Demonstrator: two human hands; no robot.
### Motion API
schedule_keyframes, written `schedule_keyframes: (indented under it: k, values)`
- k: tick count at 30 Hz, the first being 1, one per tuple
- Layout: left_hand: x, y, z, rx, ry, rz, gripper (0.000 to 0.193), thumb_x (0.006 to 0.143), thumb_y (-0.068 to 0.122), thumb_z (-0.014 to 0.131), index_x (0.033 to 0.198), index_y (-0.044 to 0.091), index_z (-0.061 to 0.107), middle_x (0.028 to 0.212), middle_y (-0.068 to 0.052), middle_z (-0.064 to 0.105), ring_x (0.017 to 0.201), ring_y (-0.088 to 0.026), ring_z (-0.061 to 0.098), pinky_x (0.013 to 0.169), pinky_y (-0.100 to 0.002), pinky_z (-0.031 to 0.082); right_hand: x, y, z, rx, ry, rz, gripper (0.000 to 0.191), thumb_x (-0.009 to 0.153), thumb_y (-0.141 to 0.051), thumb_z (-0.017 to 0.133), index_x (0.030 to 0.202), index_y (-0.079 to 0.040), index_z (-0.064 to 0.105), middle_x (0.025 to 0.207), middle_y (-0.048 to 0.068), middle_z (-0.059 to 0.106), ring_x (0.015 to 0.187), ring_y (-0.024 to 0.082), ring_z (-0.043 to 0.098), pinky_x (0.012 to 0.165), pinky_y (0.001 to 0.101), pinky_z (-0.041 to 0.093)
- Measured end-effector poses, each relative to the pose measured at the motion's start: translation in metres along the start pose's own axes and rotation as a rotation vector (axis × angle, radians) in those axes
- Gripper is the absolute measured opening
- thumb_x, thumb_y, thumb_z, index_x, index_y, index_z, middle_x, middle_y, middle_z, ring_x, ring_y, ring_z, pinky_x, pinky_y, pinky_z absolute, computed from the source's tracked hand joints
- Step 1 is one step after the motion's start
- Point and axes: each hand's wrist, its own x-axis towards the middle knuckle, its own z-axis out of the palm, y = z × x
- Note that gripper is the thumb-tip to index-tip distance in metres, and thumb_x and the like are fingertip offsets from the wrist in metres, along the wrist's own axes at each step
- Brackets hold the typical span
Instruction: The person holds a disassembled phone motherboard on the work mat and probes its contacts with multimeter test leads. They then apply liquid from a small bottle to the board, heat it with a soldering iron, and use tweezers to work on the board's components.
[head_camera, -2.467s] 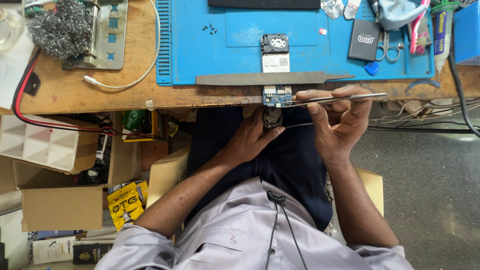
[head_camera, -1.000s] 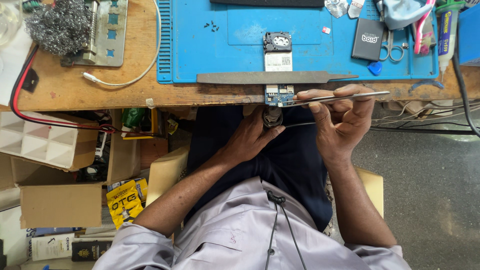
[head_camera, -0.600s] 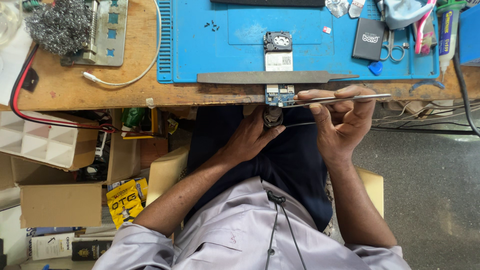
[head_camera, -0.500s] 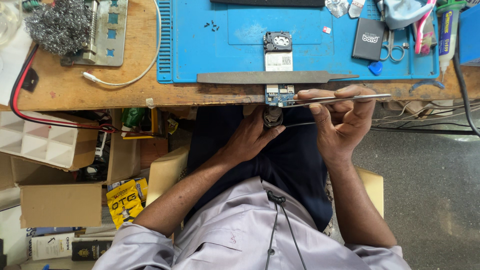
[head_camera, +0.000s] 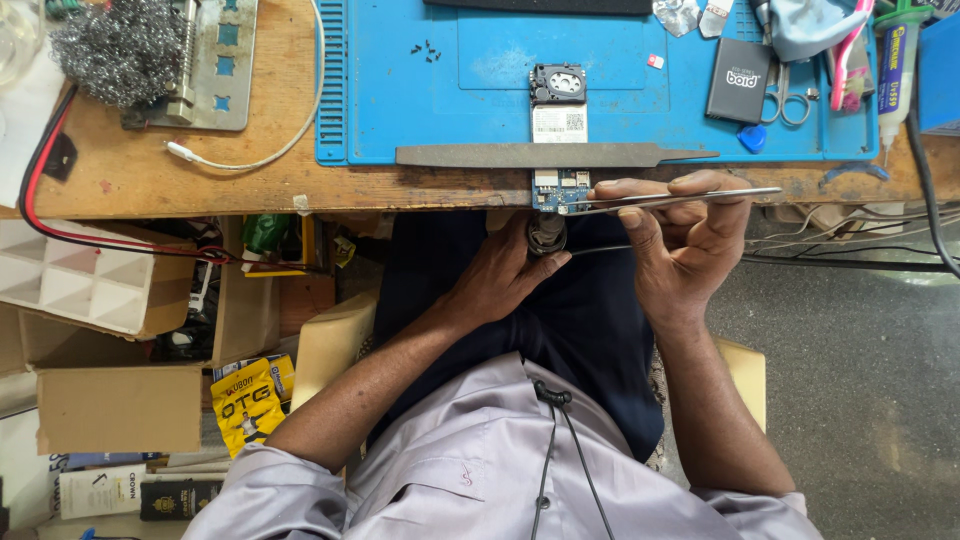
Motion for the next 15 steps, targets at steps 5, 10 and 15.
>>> schedule_keyframes:
  k: [5,10,15]
  values:
    - [-0.0005,-0.0006,0.0006,0.01,0.013,0.017,0.066,0.104,0.043,0.062,0.146,-0.002,0.038,0.131,-0.024,0.061,0.12,-0.04,0.065,0.097,-0.05,0.055,0.0017,0.0004,-0.0004,-0.014,-0.022,-0.008,0.033,0.113,-0.001,0.068,0.128,-0.009,0.039,0.115,0.022,0.073,0.111,0.028,0.076,0.099,0.0364,0.066]
    - [-0.0007,-0.0009,0.0001,-0.021,0.004,0.026,0.066,0.105,0.043,0.061,0.147,-0.002,0.038,0.131,-0.023,0.061,0.12,-0.038,0.065,0.097,-0.048,0.055,0.0033,0.0019,-0.0002,-0.011,-0.037,-0.025,0.033,0.113,-0.002,0.067,0.128,-0.009,0.039,0.114,0.02,0.073,0.111,0.028,0.076,0.098,0.036,0.067]
    - [-0.0005,0.0,-0.0001,-0.021,0.012,0.025,0.064,0.104,0.041,0.063,0.146,-0.001,0.039,0.131,-0.023,0.061,0.121,-0.038,0.065,0.098,-0.048,0.055,0.0031,0.0008,0.001,-0.025,-0.026,-0.017,0.033,0.113,-0.001,0.068,0.127,-0.009,0.039,0.111,0.017,0.07,0.111,0.028,0.076,0.096,0.0357,0.067]
